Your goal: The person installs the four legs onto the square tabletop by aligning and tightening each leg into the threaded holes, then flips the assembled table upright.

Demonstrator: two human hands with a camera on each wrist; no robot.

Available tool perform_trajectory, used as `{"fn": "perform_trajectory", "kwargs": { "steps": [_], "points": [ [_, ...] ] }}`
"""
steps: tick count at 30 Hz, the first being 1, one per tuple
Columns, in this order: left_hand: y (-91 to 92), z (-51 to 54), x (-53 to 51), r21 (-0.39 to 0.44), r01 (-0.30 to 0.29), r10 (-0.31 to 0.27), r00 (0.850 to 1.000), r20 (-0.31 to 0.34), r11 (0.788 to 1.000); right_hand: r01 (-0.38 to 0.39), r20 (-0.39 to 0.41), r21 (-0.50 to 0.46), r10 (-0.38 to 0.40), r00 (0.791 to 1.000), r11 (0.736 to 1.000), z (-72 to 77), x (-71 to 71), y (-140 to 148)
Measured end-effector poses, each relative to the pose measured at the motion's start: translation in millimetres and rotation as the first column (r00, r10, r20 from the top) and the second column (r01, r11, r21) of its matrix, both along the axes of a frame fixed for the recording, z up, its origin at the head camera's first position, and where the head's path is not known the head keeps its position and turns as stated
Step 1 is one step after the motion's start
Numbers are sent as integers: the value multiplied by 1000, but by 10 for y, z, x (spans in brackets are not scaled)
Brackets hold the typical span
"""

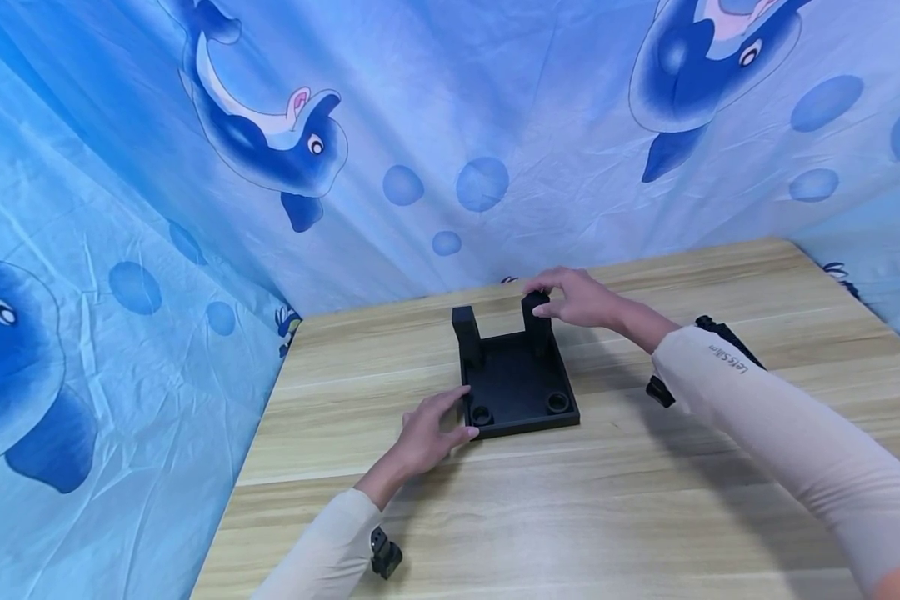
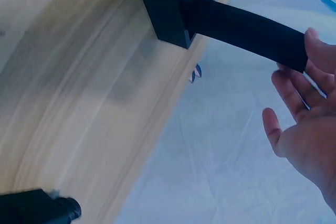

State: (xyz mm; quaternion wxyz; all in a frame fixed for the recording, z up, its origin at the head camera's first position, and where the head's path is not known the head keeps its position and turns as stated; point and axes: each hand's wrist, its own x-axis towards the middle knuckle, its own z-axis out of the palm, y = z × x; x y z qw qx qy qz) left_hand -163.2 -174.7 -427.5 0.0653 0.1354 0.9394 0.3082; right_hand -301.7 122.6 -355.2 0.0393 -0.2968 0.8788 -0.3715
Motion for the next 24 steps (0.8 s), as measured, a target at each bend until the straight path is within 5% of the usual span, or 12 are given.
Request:
{"fn": "perform_trajectory", "kwargs": {
  "steps": [9, 12, 24],
  "points": [
    [15, 0, 8, 6, 1, -1, 1000, -9, 1000, 91, -188, -47, -98, 977, 995, -106, 33, -77],
    [16, 2, 5, 10, -1, 1, 1000, -3, 1000, 105, -169, -37, -110, 979, 994, -115, 31, -67],
    [18, 18, 2, 14, -3, 3, 1000, 9, 1000, -40, -17, -10, 40, 999, 999, 19, -50, 137]
  ]
}}
